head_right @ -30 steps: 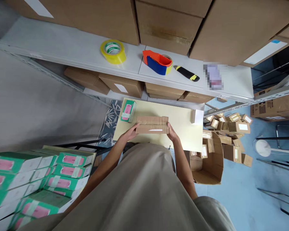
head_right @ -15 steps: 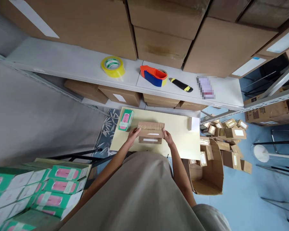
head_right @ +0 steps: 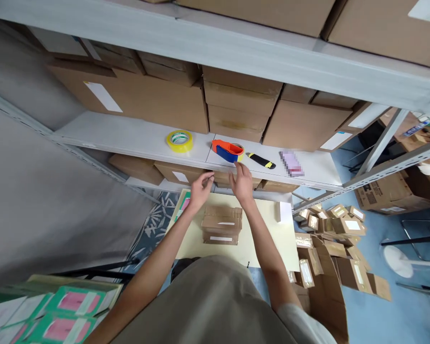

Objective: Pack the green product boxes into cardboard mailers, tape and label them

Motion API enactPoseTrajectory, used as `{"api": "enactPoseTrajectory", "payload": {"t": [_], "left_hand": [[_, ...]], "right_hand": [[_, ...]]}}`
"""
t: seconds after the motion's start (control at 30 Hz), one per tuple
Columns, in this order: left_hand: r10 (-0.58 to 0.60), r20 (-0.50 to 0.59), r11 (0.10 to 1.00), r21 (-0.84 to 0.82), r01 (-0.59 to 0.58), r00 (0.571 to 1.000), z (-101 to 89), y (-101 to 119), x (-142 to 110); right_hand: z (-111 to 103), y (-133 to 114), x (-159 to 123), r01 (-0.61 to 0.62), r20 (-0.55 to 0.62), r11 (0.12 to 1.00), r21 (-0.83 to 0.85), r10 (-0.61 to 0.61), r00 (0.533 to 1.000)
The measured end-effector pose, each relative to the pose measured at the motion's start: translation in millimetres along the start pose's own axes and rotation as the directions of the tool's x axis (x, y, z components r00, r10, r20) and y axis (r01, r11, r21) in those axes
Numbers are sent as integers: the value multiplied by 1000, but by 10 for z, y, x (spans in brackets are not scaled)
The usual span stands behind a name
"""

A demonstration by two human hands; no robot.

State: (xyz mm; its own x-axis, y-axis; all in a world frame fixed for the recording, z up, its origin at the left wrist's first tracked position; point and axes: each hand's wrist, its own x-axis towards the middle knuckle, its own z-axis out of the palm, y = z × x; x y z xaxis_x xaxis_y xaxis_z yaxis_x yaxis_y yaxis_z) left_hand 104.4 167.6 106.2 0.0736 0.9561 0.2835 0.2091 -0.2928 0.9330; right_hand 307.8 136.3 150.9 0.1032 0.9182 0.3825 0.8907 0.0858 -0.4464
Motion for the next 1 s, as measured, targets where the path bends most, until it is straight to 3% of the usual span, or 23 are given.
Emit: {"api": "enactPoseTrajectory", "payload": {"t": [0.07,0.17,0.27,0.33,0.43,0.5,0.57,0.63,0.7,0.8,0.9,1.0], "left_hand": [[118,-33,993,-16,-119,992,80,334,325],[198,-55,980,-24,-199,979,157,637,534],[155,-35,986,-62,-157,987,178,666,453],[95,-29,990,-104,-98,995,152,578,280],[1,-34,984,-177,-7,999,54,390,-137],[-47,-30,976,-214,40,998,-37,292,-509],[-87,2,971,-223,85,996,-131,244,-914],[-118,51,974,-189,125,992,-211,238,-1292],[-149,92,977,-137,161,985,-272,244,-1601],[-222,95,968,-95,231,970,-338,231,-1910],[-260,99,960,-76,268,961,-401,199,-2060],[-208,179,975,-35,218,962,-473,184,-2112]], "right_hand": [[-63,-237,529,50,56,986,-159,-41,998],[-30,-449,1021,-2,212,941,-339,78,974],[21,-488,1155,2,302,927,-376,121,945],[18,-447,1056,-28,280,945,-326,124,952],[16,-338,604,-145,196,984,-99,163,967],[54,-272,115,-214,186,959,186,179,966],[117,-249,-453,-271,222,825,496,182,958],[182,-283,-1004,-348,287,640,685,202,936],[229,-359,-1456,-434,363,513,741,238,901],[256,-478,-1878,-525,443,427,736,283,851],[226,-549,-2060,-561,494,397,726,266,828],[177,-581,-2123,-561,523,400,725,211,826]]}}
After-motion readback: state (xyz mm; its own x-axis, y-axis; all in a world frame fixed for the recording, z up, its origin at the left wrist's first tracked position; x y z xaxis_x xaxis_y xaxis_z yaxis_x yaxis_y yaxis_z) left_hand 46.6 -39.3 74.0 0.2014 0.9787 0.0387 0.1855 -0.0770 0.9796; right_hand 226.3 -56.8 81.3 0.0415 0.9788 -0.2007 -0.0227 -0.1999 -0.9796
